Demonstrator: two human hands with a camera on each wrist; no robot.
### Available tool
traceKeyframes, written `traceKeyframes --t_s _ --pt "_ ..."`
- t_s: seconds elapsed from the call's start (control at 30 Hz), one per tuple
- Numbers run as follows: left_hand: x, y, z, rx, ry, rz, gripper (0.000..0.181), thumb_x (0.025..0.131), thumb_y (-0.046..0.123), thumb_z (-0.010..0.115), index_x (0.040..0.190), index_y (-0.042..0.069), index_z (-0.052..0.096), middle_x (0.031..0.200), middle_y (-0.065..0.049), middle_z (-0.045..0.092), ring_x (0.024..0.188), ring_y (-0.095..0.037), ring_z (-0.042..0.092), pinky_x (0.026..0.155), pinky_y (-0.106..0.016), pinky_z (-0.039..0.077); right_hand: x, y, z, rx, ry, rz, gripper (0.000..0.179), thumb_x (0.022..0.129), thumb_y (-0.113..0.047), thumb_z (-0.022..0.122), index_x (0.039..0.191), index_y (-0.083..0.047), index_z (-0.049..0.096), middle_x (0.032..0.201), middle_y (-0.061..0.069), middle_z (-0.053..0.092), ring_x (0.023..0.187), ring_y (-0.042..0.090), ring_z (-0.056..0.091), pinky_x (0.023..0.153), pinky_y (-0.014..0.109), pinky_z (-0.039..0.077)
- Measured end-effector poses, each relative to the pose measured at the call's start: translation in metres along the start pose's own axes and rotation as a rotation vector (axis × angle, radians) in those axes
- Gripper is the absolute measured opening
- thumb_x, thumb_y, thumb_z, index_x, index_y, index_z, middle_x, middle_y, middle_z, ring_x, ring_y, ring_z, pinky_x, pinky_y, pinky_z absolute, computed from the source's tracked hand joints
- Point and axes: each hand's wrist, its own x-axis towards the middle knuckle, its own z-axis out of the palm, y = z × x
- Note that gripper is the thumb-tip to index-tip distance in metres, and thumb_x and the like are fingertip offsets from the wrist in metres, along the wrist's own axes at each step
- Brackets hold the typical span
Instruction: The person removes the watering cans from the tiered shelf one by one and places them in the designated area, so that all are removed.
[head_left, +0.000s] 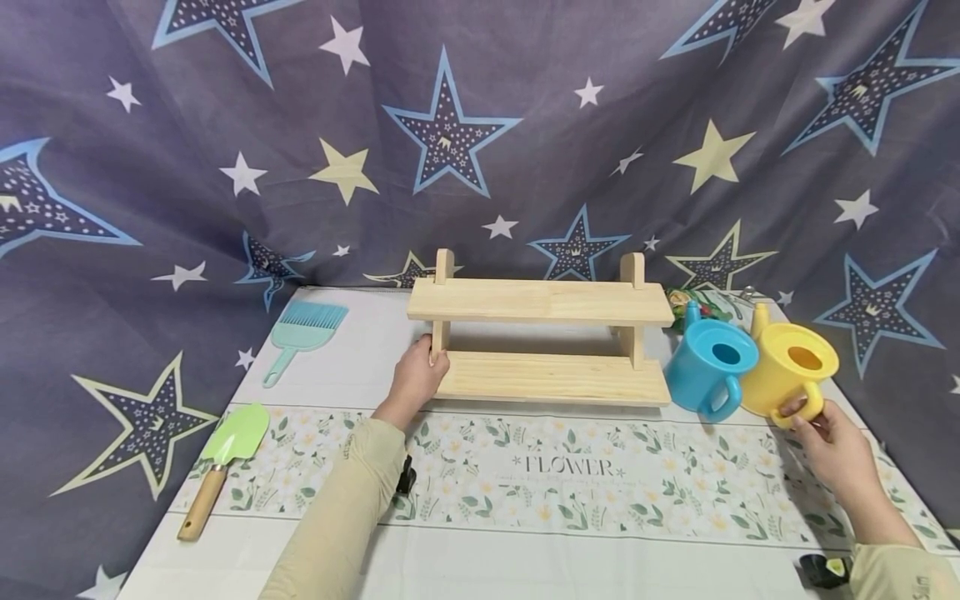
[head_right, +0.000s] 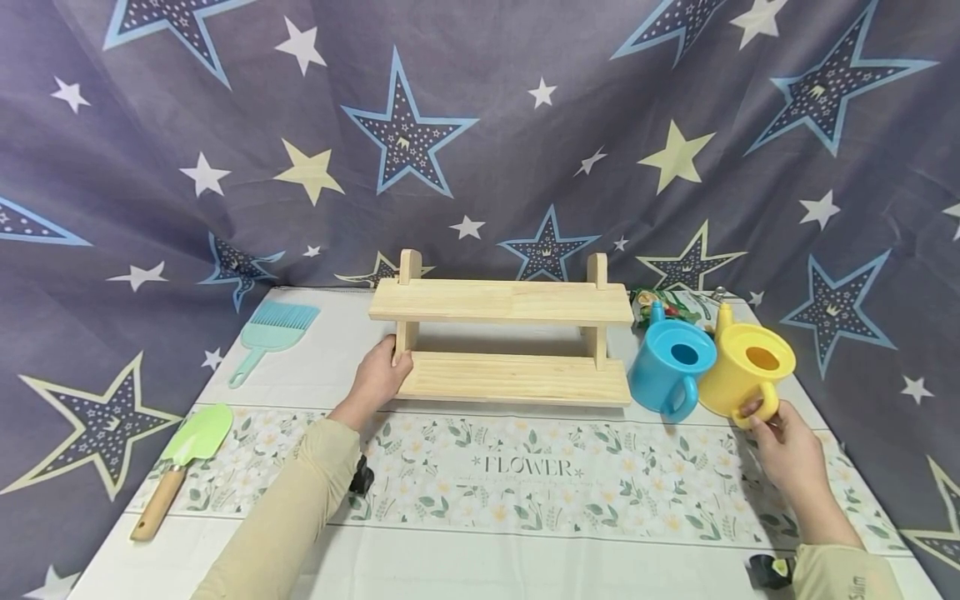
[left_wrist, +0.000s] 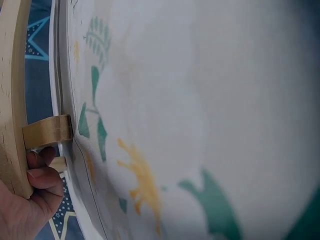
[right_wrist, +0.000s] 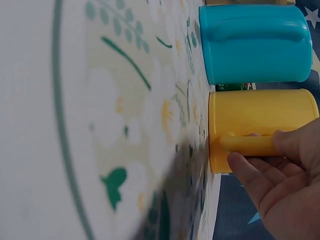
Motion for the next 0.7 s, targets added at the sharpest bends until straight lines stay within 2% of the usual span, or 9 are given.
traceKeyframes --t_s 0.13,0.27,0.37,0.4,0.5,0.57,0.63,0.7 --pt "0.0 -0.001 0.001 0.005 0.005 0.006 0.043 0.099 0.025 0.047 0.135 0.002 0.049 0.115 -0.016 0.06 0.097 -0.029 0.061 0.084 -0.043 0.053 -0.002 0.0 -0.001 0.012 -0.004 0.001 0.036 0.105 -0.014 0.044 0.129 0.012 0.041 0.129 0.04 0.045 0.113 0.058 0.048 0.084 0.063 0.046" --pt "-0.001 -0.001 0.001 0.005 -0.004 0.007 0.046 0.099 0.026 0.046 0.139 0.003 0.047 0.12 -0.017 0.059 0.103 -0.031 0.061 0.089 -0.044 0.052 -0.006 -0.002 -0.003 -0.004 -0.007 0.022 0.049 0.104 -0.019 0.049 0.139 0.012 0.036 0.131 0.041 0.042 0.114 0.059 0.047 0.085 0.064 0.047" --pt "-0.002 -0.001 0.001 0.01 -0.01 0.012 0.048 0.101 0.028 0.047 0.141 0.002 0.045 0.124 -0.019 0.057 0.109 -0.033 0.059 0.093 -0.047 0.05 -0.01 -0.007 -0.006 -0.059 0.004 0.067 0.055 0.102 -0.02 0.053 0.143 0.012 0.032 0.133 0.04 0.043 0.115 0.058 0.048 0.085 0.063 0.048" --pt "-0.003 -0.002 0.0 0.014 -0.01 0.016 0.048 0.101 0.029 0.047 0.141 0.002 0.045 0.124 -0.02 0.056 0.11 -0.034 0.059 0.094 -0.048 0.049 -0.011 -0.01 -0.007 -0.079 0.013 0.094 0.056 0.101 -0.02 0.053 0.143 0.011 0.033 0.134 0.039 0.043 0.115 0.057 0.048 0.089 0.063 0.045" --pt "-0.004 -0.003 -0.002 0.02 -0.013 0.035 0.05 0.102 0.033 0.047 0.141 0.001 0.045 0.124 -0.021 0.055 0.112 -0.036 0.057 0.096 -0.05 0.047 -0.015 -0.018 -0.011 -0.14 0.045 0.197 0.052 0.099 -0.023 0.054 0.137 0.01 0.041 0.134 0.036 0.046 0.116 0.053 0.05 0.098 0.062 0.036" --pt "-0.005 -0.005 -0.004 0.02 -0.016 0.048 0.052 0.103 0.035 0.045 0.142 0.0 0.045 0.125 -0.022 0.054 0.114 -0.037 0.056 0.097 -0.051 0.045 -0.019 -0.024 -0.013 -0.172 0.067 0.257 0.048 0.098 -0.025 0.054 0.128 0.011 0.047 0.129 0.034 0.051 0.113 0.051 0.052 0.099 0.063 0.031" --pt "-0.007 -0.006 -0.006 0.018 -0.019 0.063 0.053 0.105 0.037 0.042 0.143 -0.001 0.044 0.129 -0.023 0.052 0.118 -0.038 0.053 0.101 -0.052 0.042 -0.023 -0.029 -0.016 -0.201 0.091 0.27 0.043 0.098 -0.027 0.053 0.119 0.011 0.053 0.119 0.033 0.058 0.105 0.05 0.055 0.094 0.062 0.032" --pt "-0.008 -0.007 -0.008 0.019 -0.02 0.074 0.054 0.106 0.038 0.037 0.143 -0.001 0.042 0.134 -0.023 0.049 0.123 -0.039 0.049 0.105 -0.053 0.039 -0.027 -0.034 -0.018 -0.219 0.116 0.238 0.04 0.097 -0.027 0.053 0.11 0.01 0.058 0.108 0.031 0.063 0.097 0.048 0.057 0.087 0.06 0.034"
